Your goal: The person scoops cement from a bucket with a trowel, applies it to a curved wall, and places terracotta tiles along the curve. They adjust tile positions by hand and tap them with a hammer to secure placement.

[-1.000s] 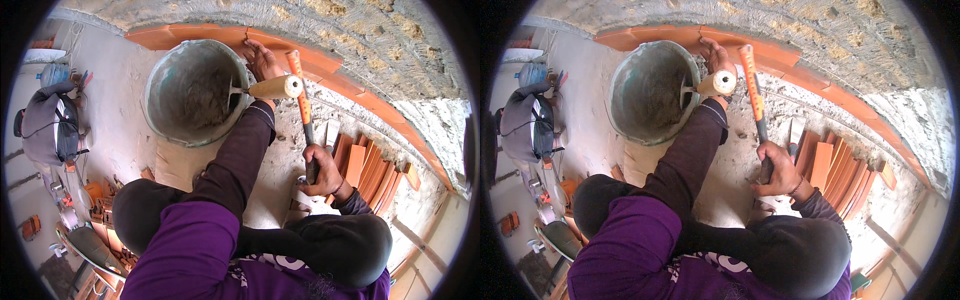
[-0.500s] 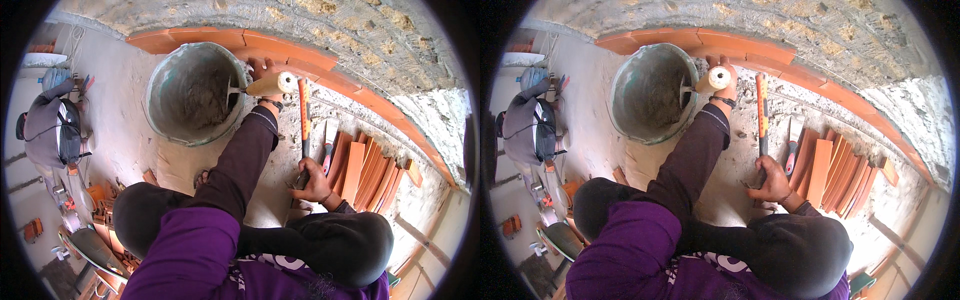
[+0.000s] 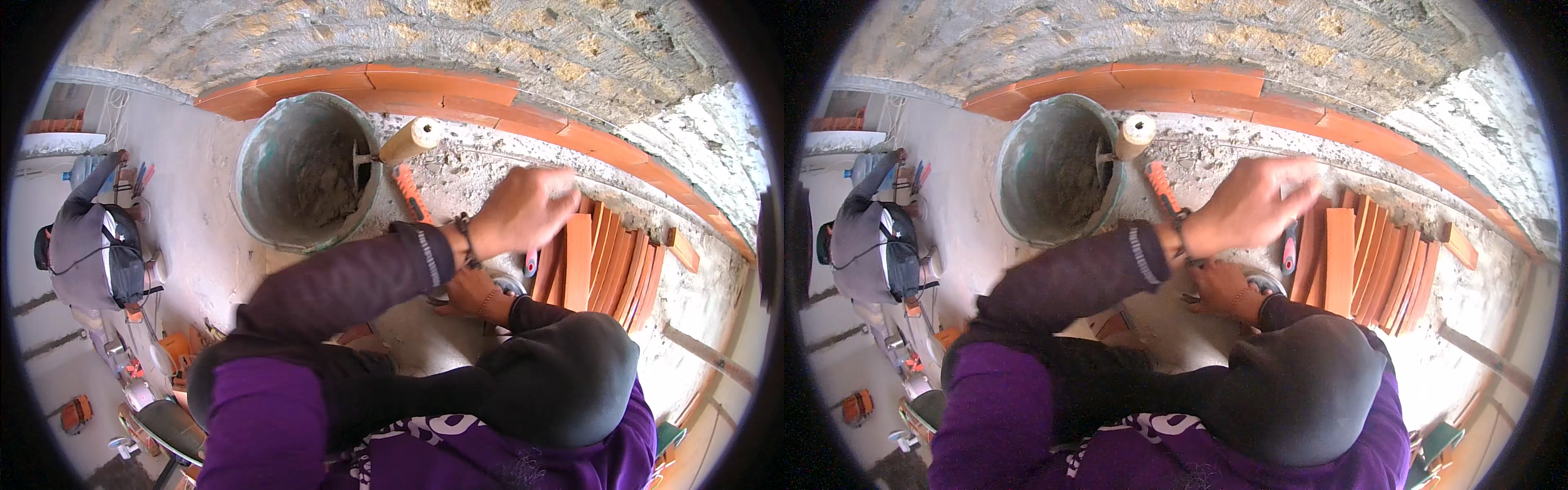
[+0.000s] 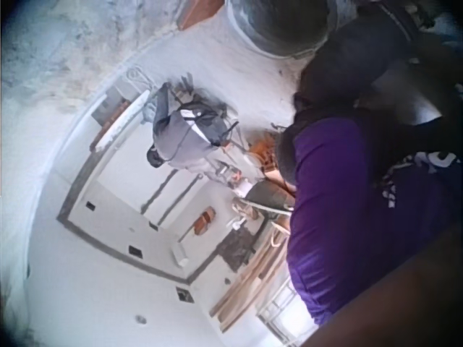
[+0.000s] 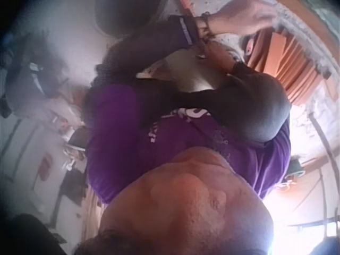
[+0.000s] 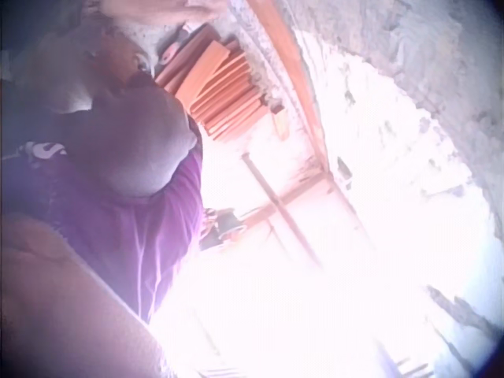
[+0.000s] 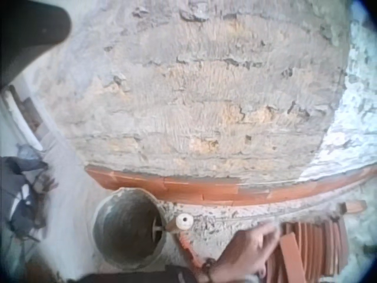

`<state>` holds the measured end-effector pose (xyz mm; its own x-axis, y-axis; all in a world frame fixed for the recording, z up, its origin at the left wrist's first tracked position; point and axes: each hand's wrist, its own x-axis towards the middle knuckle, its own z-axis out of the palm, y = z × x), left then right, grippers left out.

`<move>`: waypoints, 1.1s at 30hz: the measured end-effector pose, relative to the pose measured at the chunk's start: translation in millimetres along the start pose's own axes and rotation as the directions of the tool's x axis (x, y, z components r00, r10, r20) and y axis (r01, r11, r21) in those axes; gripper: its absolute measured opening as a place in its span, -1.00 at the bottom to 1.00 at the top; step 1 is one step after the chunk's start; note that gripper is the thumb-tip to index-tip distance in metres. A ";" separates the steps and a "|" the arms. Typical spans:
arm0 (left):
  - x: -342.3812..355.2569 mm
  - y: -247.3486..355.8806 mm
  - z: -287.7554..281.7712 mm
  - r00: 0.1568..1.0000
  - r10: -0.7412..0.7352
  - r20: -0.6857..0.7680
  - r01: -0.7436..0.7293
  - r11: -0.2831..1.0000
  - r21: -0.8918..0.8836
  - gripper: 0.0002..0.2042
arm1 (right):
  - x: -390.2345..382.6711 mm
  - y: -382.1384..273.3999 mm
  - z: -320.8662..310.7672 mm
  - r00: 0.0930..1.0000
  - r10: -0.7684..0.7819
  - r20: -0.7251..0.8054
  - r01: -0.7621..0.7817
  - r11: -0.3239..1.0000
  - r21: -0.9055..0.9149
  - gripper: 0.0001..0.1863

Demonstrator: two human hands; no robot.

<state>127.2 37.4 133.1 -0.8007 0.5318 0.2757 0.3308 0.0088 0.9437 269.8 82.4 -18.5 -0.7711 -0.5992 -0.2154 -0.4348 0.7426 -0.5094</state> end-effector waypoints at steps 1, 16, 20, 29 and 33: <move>-9.9 18.7 -12.6 0.984 0.006 0.178 0.002 0.999 -0.043 -0.78 | -2.8 -6.6 6.3 0.977 -0.116 -0.178 0.100 0.991 -0.094 -0.36; -214.7 50.8 -331.1 0.752 -0.236 -0.615 0.504 0.808 0.306 -0.59 | 93.5 -87.4 -286.0 0.749 -0.392 -0.535 0.192 0.900 -0.391 -0.78; -263.1 -32.1 -343.8 0.360 -0.163 -0.919 0.630 0.769 0.111 -0.50 | 146.7 -122.3 -271.7 0.980 -0.190 0.051 0.180 0.763 -0.620 -0.66; -240.3 -79.5 -312.6 0.351 -0.540 -0.765 0.446 0.815 -0.371 -0.38 | 160.8 -156.4 -280.4 0.960 0.109 0.258 0.129 0.646 -0.752 -0.85; -240.2 -94.0 -306.8 0.347 -0.521 -0.780 0.191 0.853 -0.485 -0.42 | 143.7 -134.7 -314.0 0.910 0.100 0.401 0.006 0.967 -0.254 -0.77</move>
<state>135.2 -350.9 34.3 -0.8398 -0.4802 -0.2532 -0.1127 -0.3020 0.9466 71.4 -9.8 280.8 -0.5589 -0.5913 -0.5814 -0.5433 0.7908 -0.2819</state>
